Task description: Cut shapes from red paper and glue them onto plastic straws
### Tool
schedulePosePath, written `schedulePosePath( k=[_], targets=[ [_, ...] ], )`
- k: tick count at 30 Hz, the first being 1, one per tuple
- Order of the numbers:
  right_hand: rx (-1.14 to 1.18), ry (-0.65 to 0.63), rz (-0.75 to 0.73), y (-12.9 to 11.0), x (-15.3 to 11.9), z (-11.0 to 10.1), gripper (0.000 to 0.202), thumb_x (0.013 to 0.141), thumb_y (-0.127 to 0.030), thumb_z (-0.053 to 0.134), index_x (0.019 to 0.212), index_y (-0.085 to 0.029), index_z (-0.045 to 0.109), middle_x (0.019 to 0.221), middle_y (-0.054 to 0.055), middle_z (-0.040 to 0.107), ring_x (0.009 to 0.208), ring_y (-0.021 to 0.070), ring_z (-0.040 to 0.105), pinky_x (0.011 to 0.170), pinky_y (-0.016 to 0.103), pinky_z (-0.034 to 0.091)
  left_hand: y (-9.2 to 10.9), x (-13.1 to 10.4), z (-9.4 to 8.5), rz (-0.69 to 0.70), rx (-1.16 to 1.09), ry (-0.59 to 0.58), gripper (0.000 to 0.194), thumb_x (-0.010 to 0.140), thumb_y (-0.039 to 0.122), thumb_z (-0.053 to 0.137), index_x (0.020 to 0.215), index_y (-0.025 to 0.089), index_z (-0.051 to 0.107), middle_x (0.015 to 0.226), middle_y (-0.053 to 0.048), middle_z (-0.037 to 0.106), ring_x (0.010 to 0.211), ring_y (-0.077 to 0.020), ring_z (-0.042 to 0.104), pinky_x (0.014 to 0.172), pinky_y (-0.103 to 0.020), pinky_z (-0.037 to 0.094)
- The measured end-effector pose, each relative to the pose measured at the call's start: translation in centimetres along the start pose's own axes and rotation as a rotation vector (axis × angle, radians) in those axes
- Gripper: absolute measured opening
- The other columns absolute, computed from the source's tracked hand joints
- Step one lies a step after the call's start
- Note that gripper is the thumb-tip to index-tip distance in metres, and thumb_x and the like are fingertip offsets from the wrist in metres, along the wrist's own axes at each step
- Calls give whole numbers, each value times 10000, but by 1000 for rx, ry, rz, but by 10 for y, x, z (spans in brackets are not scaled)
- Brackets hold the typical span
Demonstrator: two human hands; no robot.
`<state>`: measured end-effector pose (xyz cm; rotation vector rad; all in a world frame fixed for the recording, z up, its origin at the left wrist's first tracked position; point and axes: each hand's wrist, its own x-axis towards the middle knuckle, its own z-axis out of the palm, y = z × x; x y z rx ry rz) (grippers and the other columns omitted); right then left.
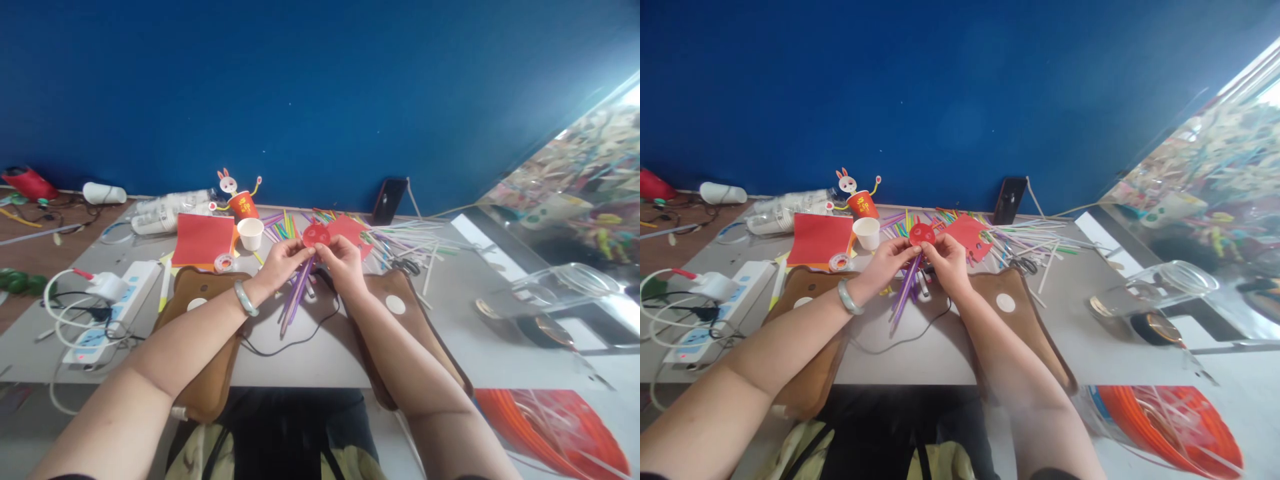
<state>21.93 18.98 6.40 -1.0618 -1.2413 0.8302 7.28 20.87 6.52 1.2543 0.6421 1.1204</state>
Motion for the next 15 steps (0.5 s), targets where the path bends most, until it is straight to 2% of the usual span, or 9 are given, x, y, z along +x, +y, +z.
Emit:
schedulePosePath(
  k=[4,8,15],
  targets=[
    [-22,1,-2,1,0,0,335,758,-487,749,719,-210,566,615,-31,589,569,119,539,583,263,467,1,1,0,43,5,0,287,744,417,774,807,151,689,738,-10,674,701,-133,616,667,-255,498],
    [-45,-7,26,-1,-1,0,385,727,-543,765,740,-214,565,638,-22,605,580,124,549,585,264,471,0,2,-2,62,32,62,279,749,413,766,760,155,660,701,5,637,663,-121,589,652,-254,483],
    [-150,-224,90,-2,-7,3,458,635,-566,826,723,-201,564,636,-19,599,556,118,526,538,263,445,-3,5,-10,161,135,171,238,813,388,703,780,160,644,748,-9,634,709,-125,571,689,-261,462]
  ],
)
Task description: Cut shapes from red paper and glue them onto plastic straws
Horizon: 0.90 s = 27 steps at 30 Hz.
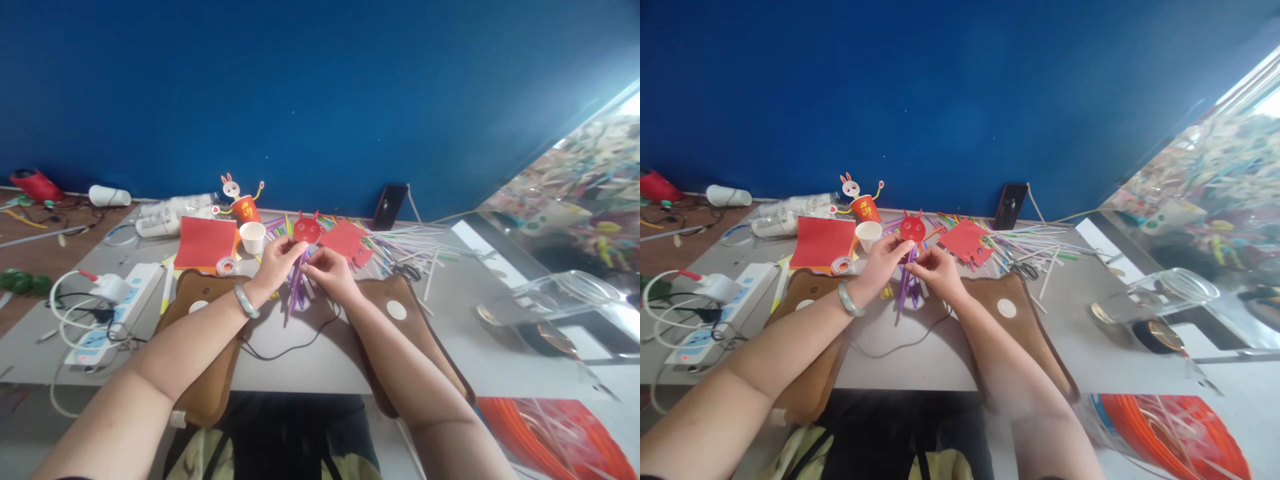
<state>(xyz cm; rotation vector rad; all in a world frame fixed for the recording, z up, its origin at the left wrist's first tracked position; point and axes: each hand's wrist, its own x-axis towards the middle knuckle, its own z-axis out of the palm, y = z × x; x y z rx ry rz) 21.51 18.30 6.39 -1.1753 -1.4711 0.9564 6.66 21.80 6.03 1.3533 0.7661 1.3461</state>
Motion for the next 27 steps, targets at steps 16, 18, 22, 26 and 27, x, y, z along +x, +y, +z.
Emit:
schedulePosePath(
  k=[16,18,22,26,27],
  targets=[
    [5,-181,74,6,-2,4,285,707,-376,770,759,-180,570,601,-38,593,537,99,526,529,234,412,-5,6,-5,-12,-13,22,262,809,409,706,758,164,628,710,4,607,665,-112,547,652,-248,450],
    [10,-184,59,7,-2,3,276,719,-375,763,770,-179,575,601,-42,583,531,96,517,525,233,406,-5,6,-5,-7,-16,22,269,808,417,707,758,164,629,710,4,606,678,-118,561,672,-257,461],
    [22,-201,33,8,-2,3,250,759,-379,725,796,-182,577,630,-34,585,550,99,517,522,230,404,-5,7,-6,-2,-14,23,270,805,426,712,799,162,653,720,-3,620,691,-127,579,694,-269,476],
    [37,-228,24,9,-2,1,266,770,-400,720,812,-187,566,646,-27,590,563,104,517,527,235,399,-4,7,-7,0,-11,16,271,809,429,708,813,163,657,755,-14,646,678,-123,578,687,-268,479],
    [37,-233,24,9,-2,1,268,771,-400,720,815,-187,564,646,-28,589,562,104,513,528,236,395,-4,8,-7,2,-10,16,272,809,430,708,812,163,655,760,-16,649,674,-122,576,682,-266,478]
  ],
)
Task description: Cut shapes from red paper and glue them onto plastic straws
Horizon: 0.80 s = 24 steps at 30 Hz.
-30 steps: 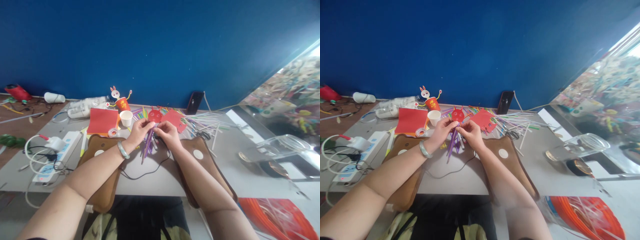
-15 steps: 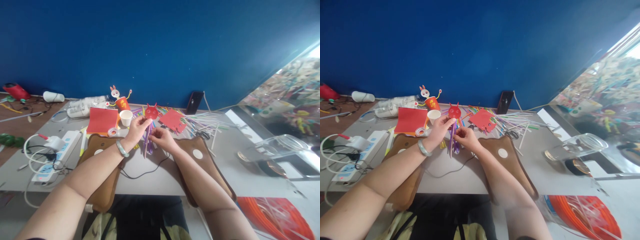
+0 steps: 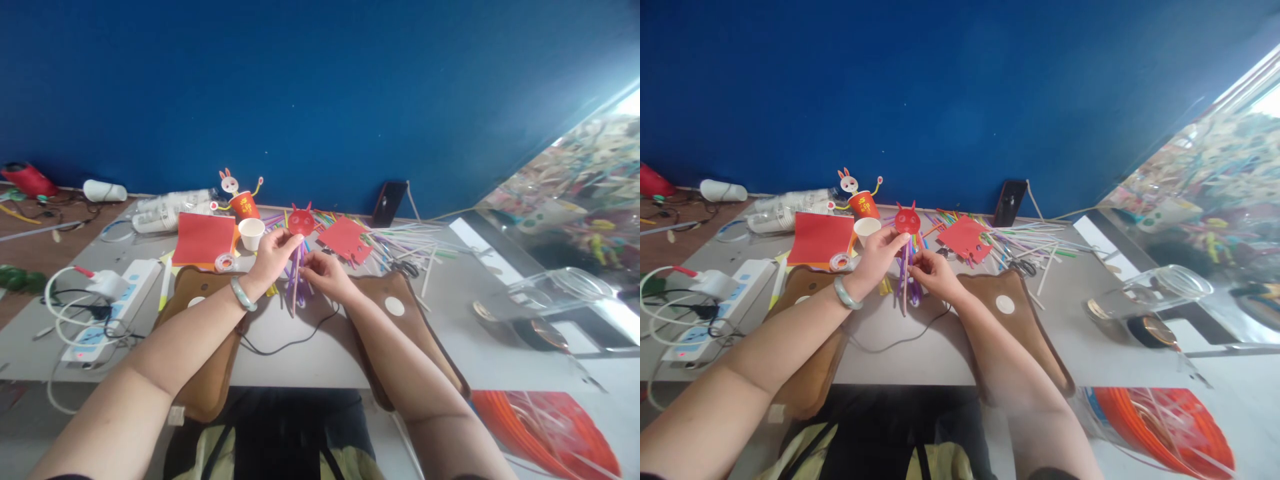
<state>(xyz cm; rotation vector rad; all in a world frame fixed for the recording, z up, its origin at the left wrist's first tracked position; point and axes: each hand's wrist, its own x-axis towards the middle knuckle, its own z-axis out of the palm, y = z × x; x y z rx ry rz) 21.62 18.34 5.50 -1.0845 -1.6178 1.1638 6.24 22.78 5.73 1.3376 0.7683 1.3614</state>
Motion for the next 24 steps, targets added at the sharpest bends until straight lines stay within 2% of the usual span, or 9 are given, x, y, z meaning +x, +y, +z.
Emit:
schedulePosePath(
  k=[9,17,20,24],
  targets=[
    [-23,6,6,3,0,-3,265,774,-396,714,817,-183,563,586,-63,521,502,79,439,492,221,330,-1,1,-1,-8,-19,-15,273,803,423,716,791,162,638,723,-2,628,633,-105,555,639,-248,469],
    [-24,62,-38,-2,-1,-2,263,773,-410,713,789,-197,559,622,-33,574,523,97,489,488,233,404,14,-4,4,48,-43,-34,234,802,400,723,847,174,680,794,-14,670,773,-141,608,771,-285,487],
    [-52,123,-73,-4,-2,-1,231,781,-400,697,786,-201,579,662,-13,604,551,115,524,509,253,447,21,-5,6,90,-50,-60,231,791,411,737,844,190,698,837,-22,693,845,-158,620,832,-299,484],
    [-189,294,-198,-6,-5,0,113,770,-298,655,761,-210,584,661,-14,613,588,126,549,572,268,469,25,-6,4,119,-75,-119,242,777,423,760,885,209,726,884,-27,704,880,-169,624,862,-313,480]
  ],
)
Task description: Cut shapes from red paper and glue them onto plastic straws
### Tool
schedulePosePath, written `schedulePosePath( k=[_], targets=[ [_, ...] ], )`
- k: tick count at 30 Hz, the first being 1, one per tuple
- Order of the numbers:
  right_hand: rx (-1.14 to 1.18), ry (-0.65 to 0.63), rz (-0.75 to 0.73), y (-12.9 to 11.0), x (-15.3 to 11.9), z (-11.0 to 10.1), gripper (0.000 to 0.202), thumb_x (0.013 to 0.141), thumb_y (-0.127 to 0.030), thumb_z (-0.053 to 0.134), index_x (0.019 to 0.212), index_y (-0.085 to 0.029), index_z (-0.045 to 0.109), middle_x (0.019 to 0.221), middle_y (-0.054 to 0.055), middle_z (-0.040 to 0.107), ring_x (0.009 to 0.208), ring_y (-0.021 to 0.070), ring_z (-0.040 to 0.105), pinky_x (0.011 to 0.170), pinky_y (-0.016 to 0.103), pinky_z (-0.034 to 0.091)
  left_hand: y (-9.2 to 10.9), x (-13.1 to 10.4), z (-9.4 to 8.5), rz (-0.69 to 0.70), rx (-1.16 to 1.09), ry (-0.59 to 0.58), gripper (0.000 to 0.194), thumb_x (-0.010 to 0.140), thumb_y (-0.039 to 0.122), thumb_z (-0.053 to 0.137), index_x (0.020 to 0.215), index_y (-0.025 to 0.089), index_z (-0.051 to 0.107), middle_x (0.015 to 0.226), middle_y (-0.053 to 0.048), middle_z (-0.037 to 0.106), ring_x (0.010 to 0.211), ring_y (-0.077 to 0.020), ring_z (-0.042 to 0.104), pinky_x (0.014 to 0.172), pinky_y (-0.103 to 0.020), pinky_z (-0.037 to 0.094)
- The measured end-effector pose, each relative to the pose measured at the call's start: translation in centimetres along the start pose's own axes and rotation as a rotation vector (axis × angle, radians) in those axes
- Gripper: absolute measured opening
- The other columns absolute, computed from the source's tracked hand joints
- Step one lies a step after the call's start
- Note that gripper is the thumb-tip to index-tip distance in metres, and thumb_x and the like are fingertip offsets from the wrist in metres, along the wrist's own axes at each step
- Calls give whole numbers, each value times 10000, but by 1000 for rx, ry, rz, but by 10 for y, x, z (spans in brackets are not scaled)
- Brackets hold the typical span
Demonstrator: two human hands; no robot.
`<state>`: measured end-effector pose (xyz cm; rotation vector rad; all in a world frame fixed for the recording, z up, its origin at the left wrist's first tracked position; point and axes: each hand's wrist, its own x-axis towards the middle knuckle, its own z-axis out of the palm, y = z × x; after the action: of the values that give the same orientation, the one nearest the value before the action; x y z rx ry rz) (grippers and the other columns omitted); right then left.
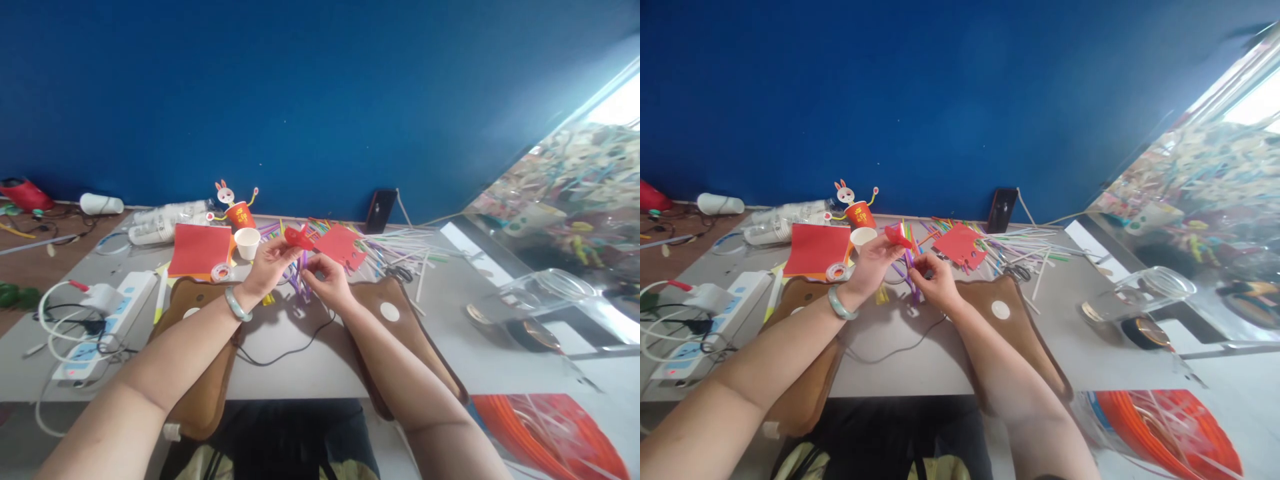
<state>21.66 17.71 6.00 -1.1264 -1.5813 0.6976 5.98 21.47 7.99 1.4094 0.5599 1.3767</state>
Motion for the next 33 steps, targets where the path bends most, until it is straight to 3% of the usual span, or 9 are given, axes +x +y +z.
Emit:
schedulePosePath(
  k=[3,7,12,17,25,29,33],
  targets=[
    [-112,111,-127,-2,-3,0,43,774,-242,618,753,-217,589,633,-19,606,581,127,547,598,275,470,0,-1,-2,3,-16,-54,220,794,420,750,844,207,724,837,-24,687,835,-161,608,833,-312,484],
    [-166,131,-186,-4,-5,0,53,776,-245,605,734,-226,581,625,-19,598,560,126,533,590,278,466,-5,-2,-3,-22,-94,-56,195,799,396,751,853,211,727,847,-28,686,849,-161,614,849,-314,483],
    [-125,31,-134,-5,-8,4,121,786,-300,637,721,-217,577,609,-23,582,533,112,493,545,260,439,-6,-3,1,-82,-113,-34,236,794,393,748,945,212,727,896,-31,692,854,-159,625,836,-307,494],
    [-30,-39,-27,-1,-8,7,238,794,-407,695,724,-206,591,608,-18,575,550,116,498,547,260,438,-6,-3,2,-115,-57,19,186,819,358,709,911,196,705,891,-16,682,820,-138,609,809,-277,491],
    [7,-69,71,0,1,-5,275,819,-463,680,798,-189,675,673,16,660,578,136,556,573,274,454,-9,3,-3,-195,-60,132,228,795,396,708,828,181,641,726,13,622,650,-119,577,667,-270,483],
    [-244,-108,136,-3,8,-29,143,816,-314,665,754,-188,690,688,28,688,611,156,594,585,272,438,-9,6,-5,-227,-9,181,243,760,397,730,802,176,636,710,16,608,636,-117,559,641,-267,468],
    [-712,-375,192,-8,11,-47,82,696,-139,691,653,-205,714,646,29,690,596,169,592,572,271,382,-9,5,-4,-268,33,220,235,733,385,732,749,174,632,675,22,594,598,-100,518,577,-236,432]
  ],
)
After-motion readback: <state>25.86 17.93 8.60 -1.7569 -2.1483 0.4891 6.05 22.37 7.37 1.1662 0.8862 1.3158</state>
